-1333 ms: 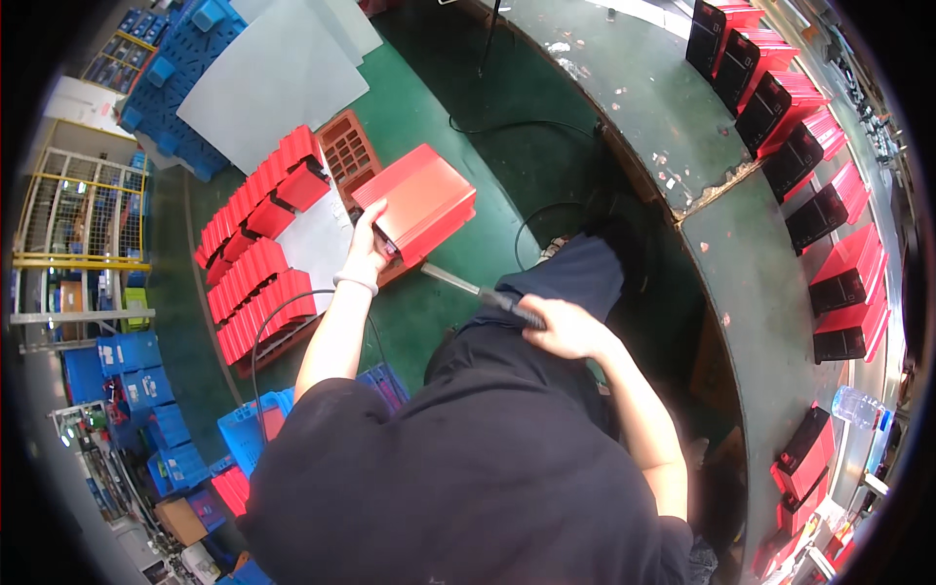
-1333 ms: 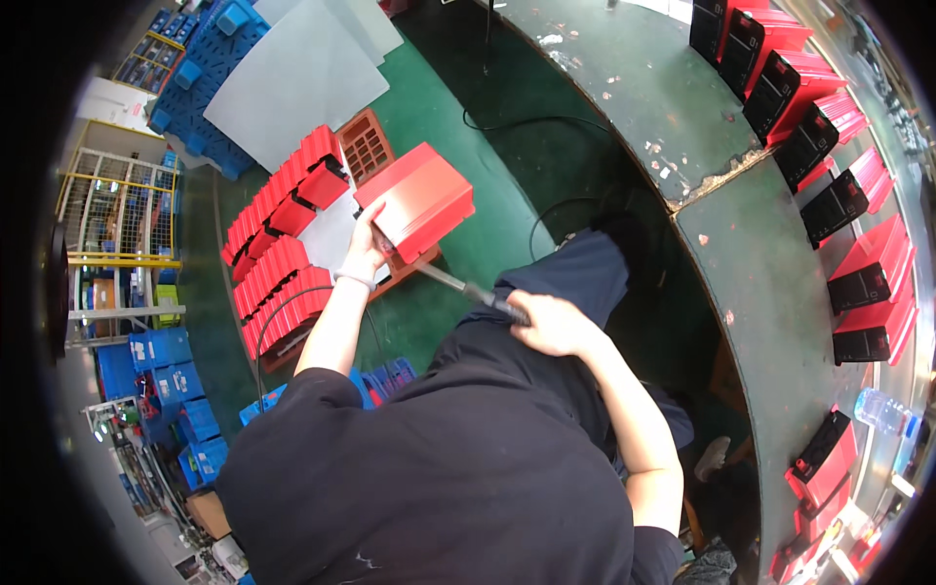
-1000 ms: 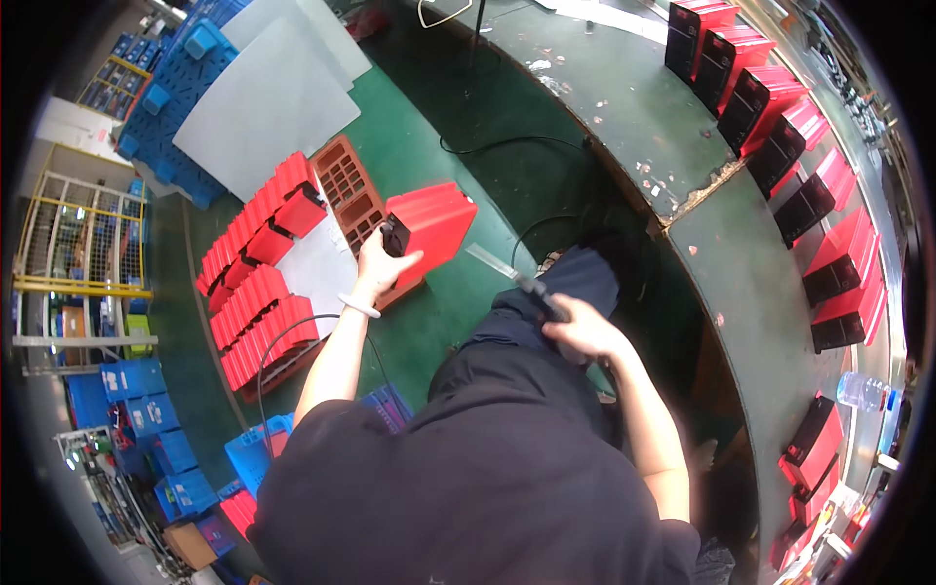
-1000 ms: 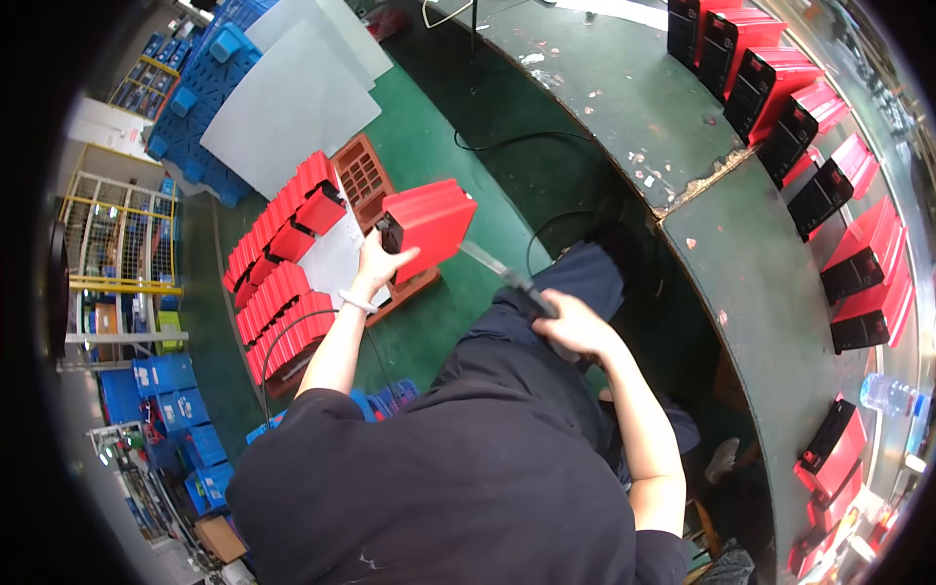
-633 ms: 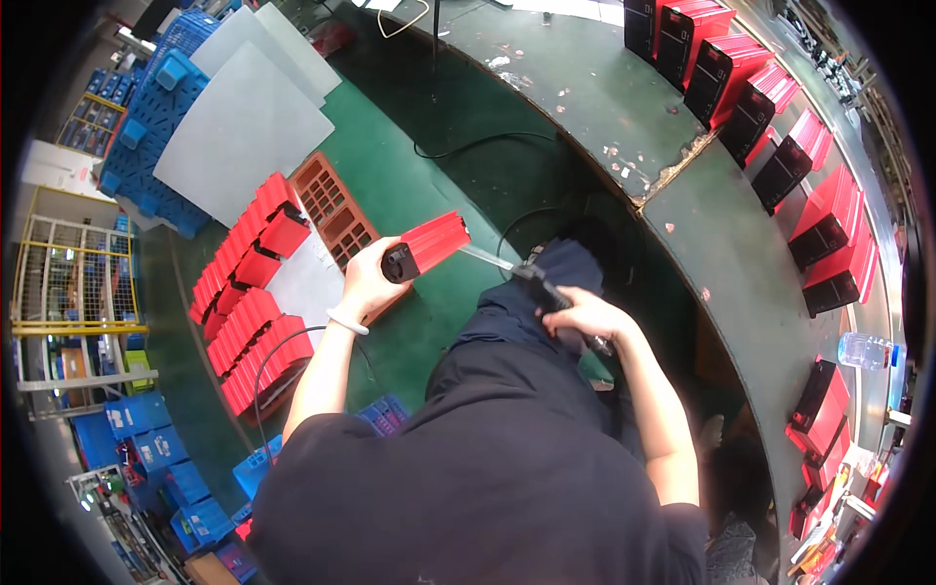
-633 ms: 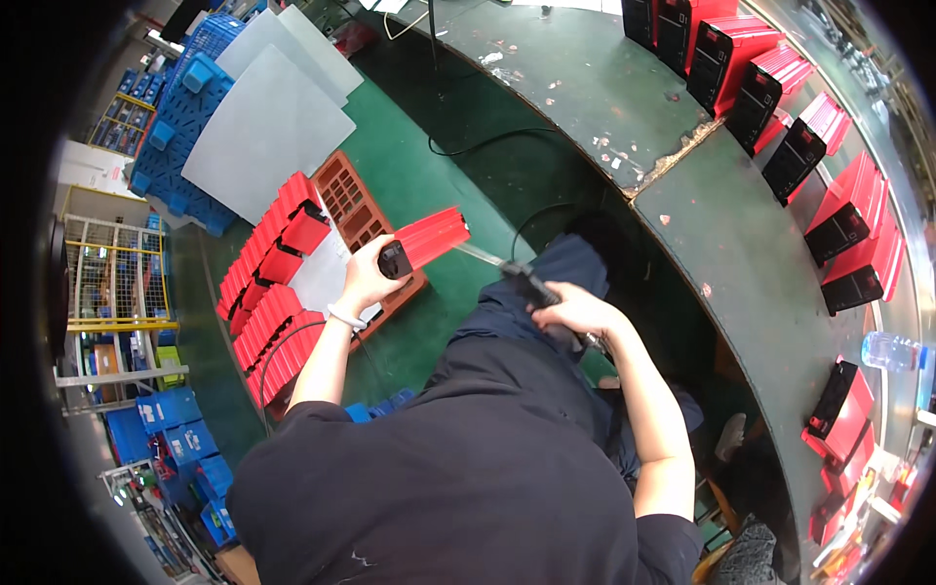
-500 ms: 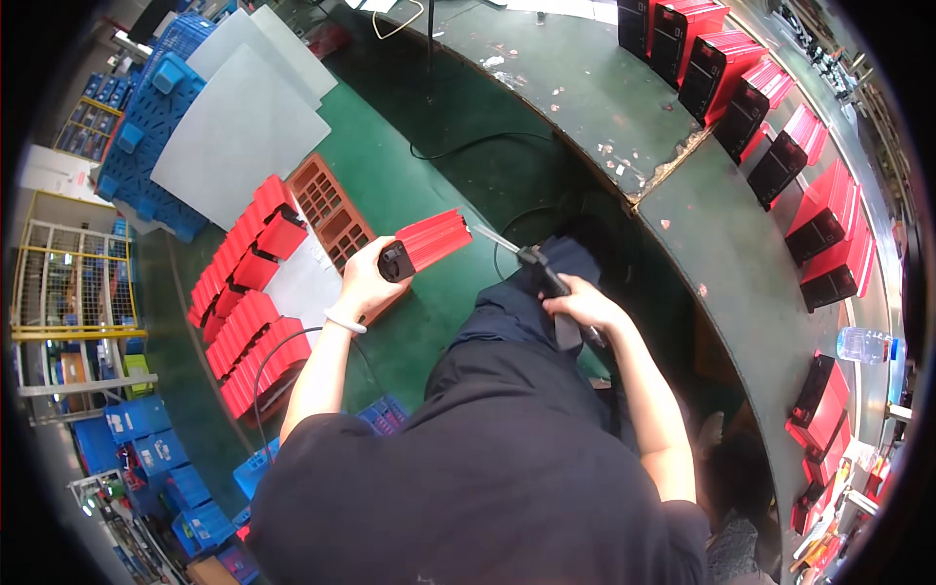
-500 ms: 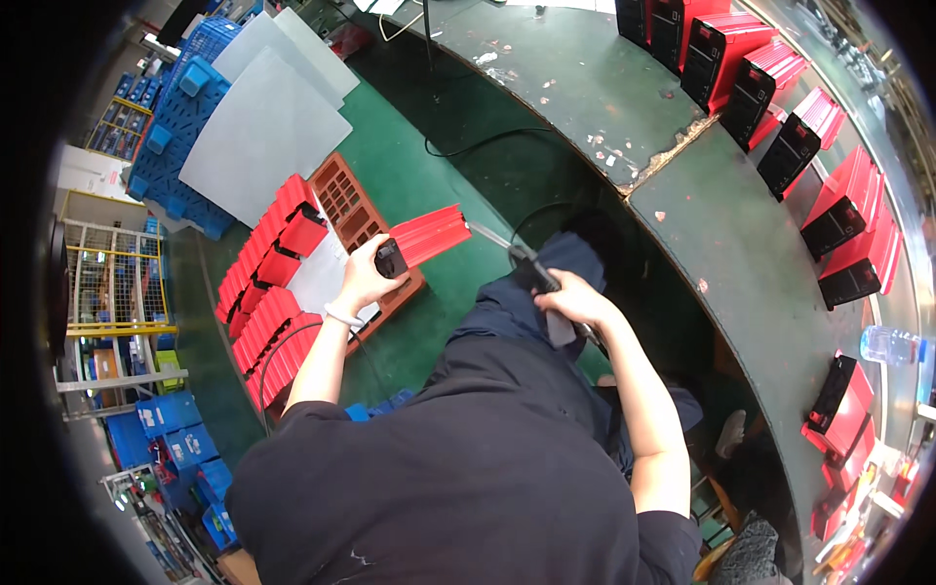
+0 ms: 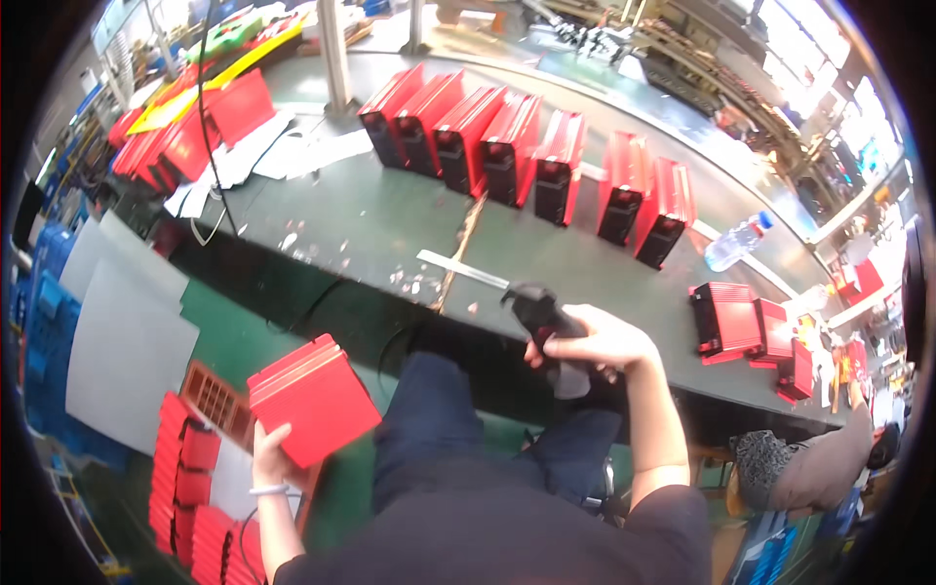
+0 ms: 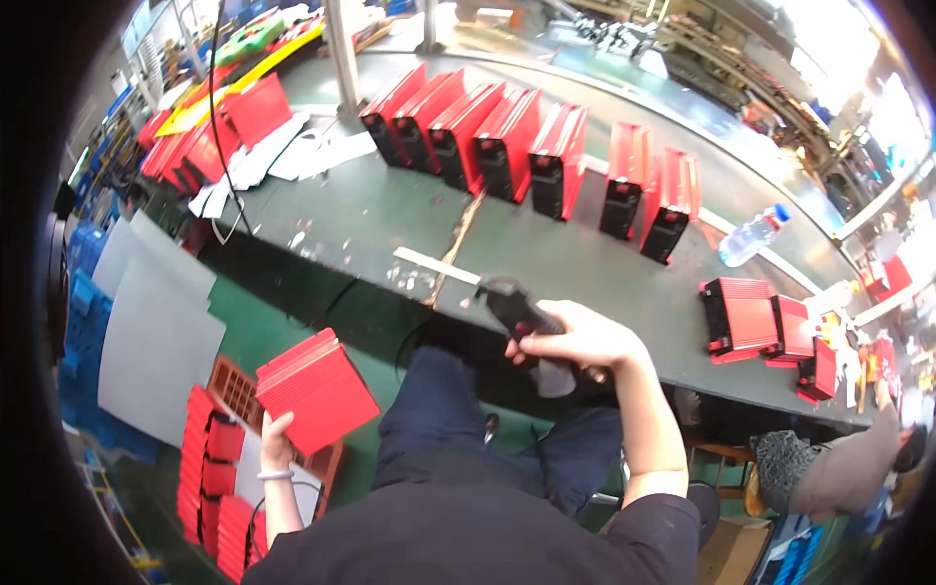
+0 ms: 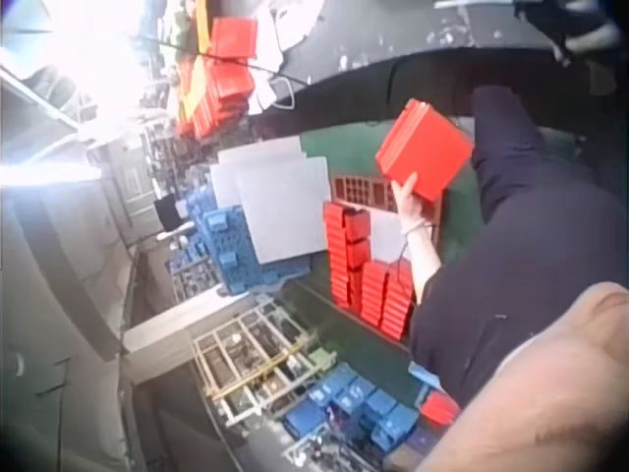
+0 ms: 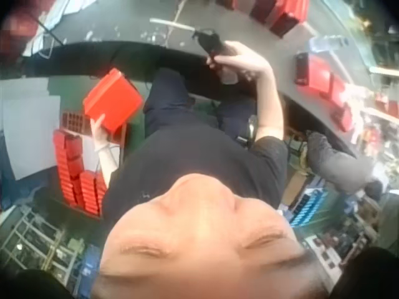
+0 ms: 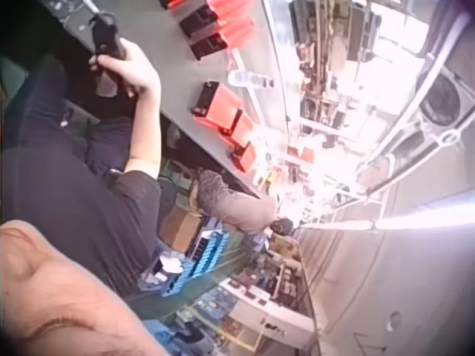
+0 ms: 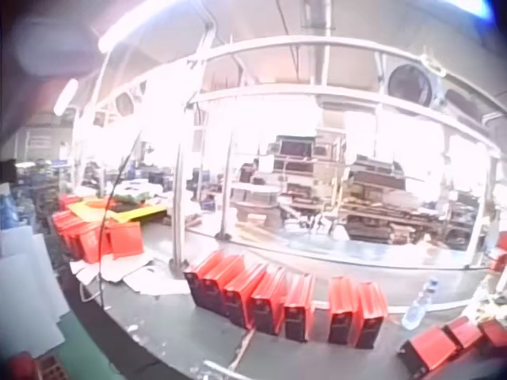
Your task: Cleaning and inspecting red metal electronic power inverter casings at a factory workstation using a cloth and air duster.
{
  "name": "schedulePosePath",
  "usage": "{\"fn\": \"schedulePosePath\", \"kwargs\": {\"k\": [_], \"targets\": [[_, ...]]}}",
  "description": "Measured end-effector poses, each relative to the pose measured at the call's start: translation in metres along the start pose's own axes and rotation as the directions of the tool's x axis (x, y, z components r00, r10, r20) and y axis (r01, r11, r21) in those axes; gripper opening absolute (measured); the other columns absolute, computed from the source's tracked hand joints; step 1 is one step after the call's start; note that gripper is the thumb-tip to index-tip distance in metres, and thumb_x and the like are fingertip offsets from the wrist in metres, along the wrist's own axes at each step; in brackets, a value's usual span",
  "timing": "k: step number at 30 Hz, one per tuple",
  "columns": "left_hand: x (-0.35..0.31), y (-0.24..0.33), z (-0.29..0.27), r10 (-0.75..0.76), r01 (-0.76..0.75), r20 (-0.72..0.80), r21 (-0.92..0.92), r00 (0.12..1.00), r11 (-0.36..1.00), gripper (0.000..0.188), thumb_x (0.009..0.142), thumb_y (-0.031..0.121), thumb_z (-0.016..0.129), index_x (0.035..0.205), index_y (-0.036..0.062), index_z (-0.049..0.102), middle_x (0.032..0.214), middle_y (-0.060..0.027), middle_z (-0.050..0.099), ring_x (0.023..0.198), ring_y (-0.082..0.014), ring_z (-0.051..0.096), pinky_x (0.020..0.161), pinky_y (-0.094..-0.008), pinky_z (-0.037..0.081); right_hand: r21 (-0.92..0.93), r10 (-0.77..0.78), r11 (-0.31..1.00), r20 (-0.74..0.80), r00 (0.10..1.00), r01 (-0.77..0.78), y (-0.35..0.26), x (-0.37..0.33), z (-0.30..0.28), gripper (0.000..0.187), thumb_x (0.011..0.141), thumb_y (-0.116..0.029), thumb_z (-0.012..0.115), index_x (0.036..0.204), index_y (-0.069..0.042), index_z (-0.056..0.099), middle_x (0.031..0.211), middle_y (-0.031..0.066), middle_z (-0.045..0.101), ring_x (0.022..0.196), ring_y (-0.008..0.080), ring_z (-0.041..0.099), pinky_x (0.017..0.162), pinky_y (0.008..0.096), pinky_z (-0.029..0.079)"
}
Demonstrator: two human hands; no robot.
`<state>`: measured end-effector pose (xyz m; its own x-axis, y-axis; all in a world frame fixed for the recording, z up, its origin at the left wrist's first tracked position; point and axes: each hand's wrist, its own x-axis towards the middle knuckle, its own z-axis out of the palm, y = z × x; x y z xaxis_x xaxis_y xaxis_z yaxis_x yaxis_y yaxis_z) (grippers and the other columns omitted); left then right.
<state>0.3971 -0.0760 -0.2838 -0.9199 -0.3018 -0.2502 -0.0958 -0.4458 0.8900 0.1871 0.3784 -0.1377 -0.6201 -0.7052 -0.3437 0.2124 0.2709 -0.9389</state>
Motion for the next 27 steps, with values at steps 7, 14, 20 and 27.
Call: {"fn": "schedulePosePath", "kwargs": {"k": [7,14,20,27], "targets": [[0.029,-0.013,0.06,-0.057,0.174,0.314,-0.358,0.948,0.917,0.067,0.07,0.009,0.071,0.129,-0.0024,0.043,0.123,-0.0151,0.055,0.11,-0.0298,0.056,0.094,-0.0414,0.047,-0.742,-0.096,0.587,-0.461,0.882,-0.323,0.024,0.023,-0.082,0.048,0.086,-0.048,0.058,0.097,-0.001,0.059,0.092,0.0135,0.061,0.083,0.0227,0.06,0.077,0.0347,0.046],[0.042,-0.044,0.104,-0.222,0.338,0.334,-0.342,0.916,0.877,0.05,0.076,0.014,0.064,0.121,-0.0048,0.052,0.117,-0.0185,0.06,0.108,-0.0327,0.059,0.096,-0.0448,0.046,-0.277,-0.344,0.936,-0.585,0.735,0.218,0.03,-0.001,-0.048,0.037,0.075,-0.001,0.066,0.106,-0.006,0.046,0.084,-0.0036,0.043,0.077,0.007,0.043,0.069,0.0239,0.04],[0.059,-0.025,0.194,-0.189,0.369,0.557,-0.23,0.809,0.9,0.063,0.071,0.003,0.068,0.129,-0.0013,0.043,0.12,-0.0129,0.057,0.111,-0.0258,0.056,0.097,-0.0374,0.044,-0.711,-0.697,0.68,-0.549,0.462,0.181,0.032,-0.03,-0.051,0.014,0.09,-0.001,0.051,0.098,0.0,0.063,0.084,0.0005,0.051,0.079,0.0077,0.049,0.071,0.0209,0.04],[0.036,-0.02,0.248,-0.161,0.135,0.635,0.09,0.755,0.987,0.054,0.065,0.002,0.076,0.115,-0.0019,0.055,0.108,-0.0071,0.062,0.102,-0.0158,0.058,0.093,-0.0306,0.043,-0.695,-0.692,0.718,-0.712,0.12,0.019,0.011,-0.056,-0.012,0.019,0.085,0.0,0.057,0.103,0.0,0.064,0.089,0.012,0.067,0.075,0.0163,0.064,0.069,0.0267,0.049]]}}
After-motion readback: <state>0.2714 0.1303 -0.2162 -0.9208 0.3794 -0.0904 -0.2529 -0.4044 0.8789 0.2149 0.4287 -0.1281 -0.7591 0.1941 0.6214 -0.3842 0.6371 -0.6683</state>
